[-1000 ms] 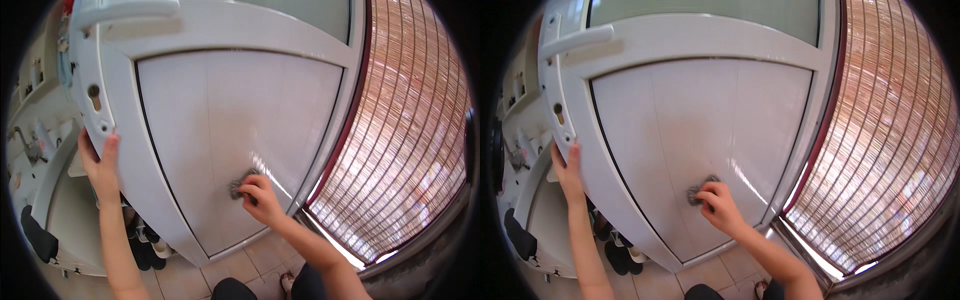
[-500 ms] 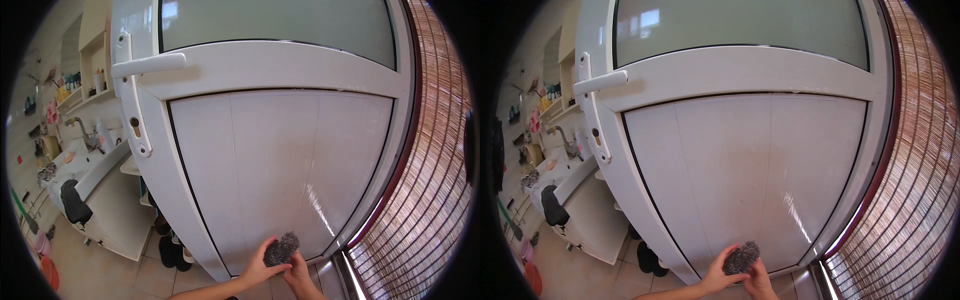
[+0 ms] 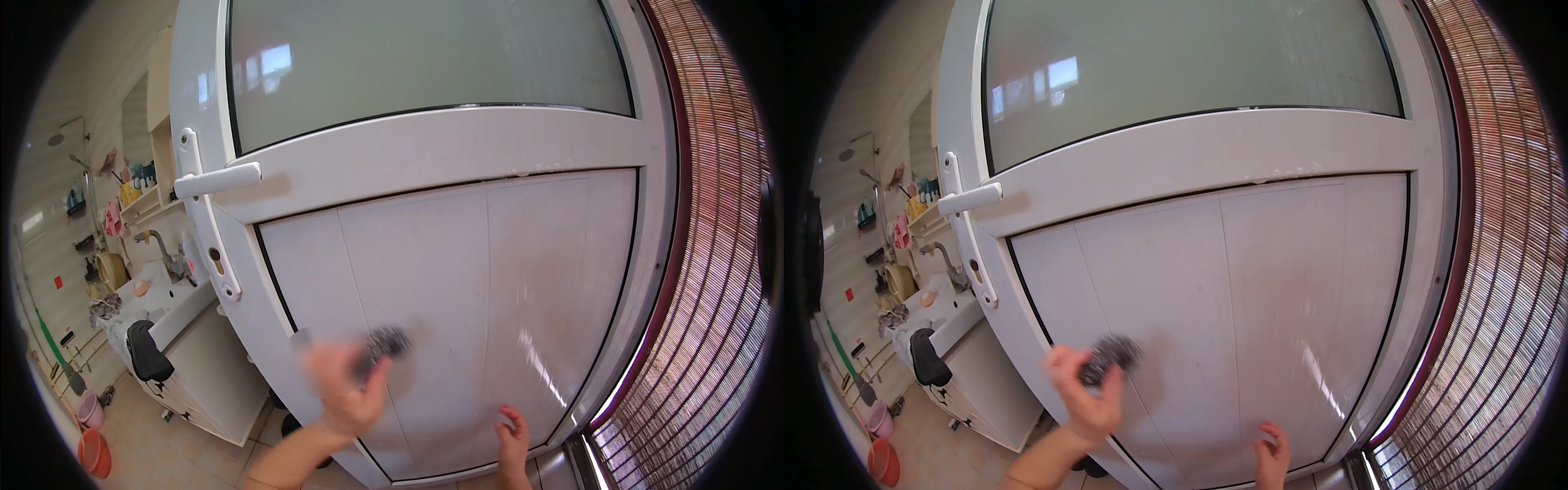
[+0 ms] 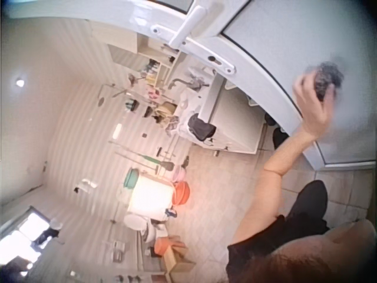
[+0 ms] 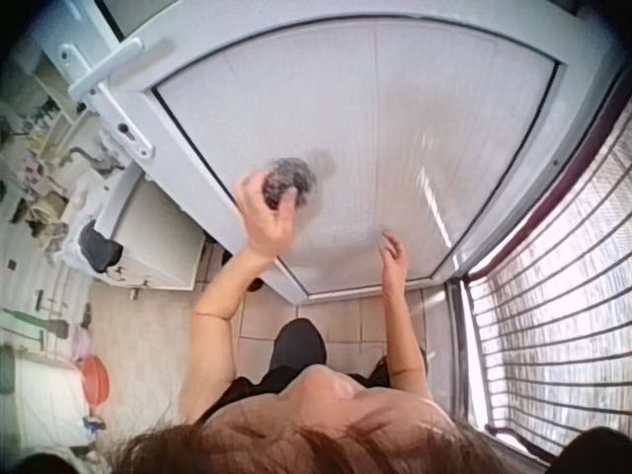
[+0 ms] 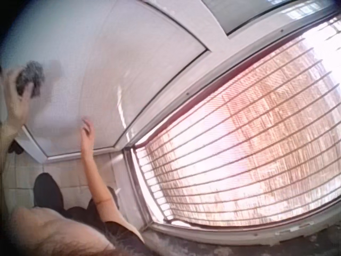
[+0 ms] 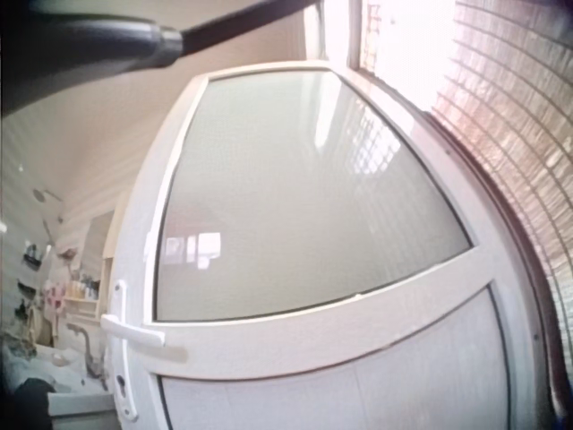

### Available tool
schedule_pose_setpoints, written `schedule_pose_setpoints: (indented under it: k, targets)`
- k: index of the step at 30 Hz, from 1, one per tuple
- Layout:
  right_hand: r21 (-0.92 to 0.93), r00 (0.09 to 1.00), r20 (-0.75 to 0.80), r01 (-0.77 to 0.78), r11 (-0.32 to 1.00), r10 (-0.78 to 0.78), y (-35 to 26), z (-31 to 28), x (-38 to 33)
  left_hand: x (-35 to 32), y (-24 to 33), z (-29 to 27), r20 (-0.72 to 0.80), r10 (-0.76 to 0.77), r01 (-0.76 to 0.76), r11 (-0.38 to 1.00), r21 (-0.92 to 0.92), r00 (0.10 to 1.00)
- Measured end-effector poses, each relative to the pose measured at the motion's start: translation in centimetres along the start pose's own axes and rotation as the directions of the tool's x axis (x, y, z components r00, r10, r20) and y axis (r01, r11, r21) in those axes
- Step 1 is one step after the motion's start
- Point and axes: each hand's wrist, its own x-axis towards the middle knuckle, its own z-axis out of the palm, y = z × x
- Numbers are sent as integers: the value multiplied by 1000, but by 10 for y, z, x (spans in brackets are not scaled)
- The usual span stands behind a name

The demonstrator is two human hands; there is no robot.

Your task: The person cleans a white door with a glass panel in a bathroom. They wipe the door surface with a yellow sponge, then switch to a steel wool pad to scrub the door frame and handle area. The person also uses a spray bottle to apply cleaning solution to the door before scrubbing with the steel wool.

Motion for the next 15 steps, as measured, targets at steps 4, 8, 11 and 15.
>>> schedule_pose_setpoints:
  k: [4,8,11,15]
  targets:
    - [-141,980,-149,108,984,-129,26,-29,23,61,-44,5,-304,397,-295,896,332,866]
    - [-365,945,-205,169,916,-256,17,-37,31,43,-26,17,114,437,-450,836,313,892]
    - [-504,897,-208,243,829,-390,7,-46,33,43,-25,11,75,359,-367,910,192,930]
    - [-748,718,-59,428,506,-694,-60,-57,72,63,-23,10,102,306,-321,862,393,946]
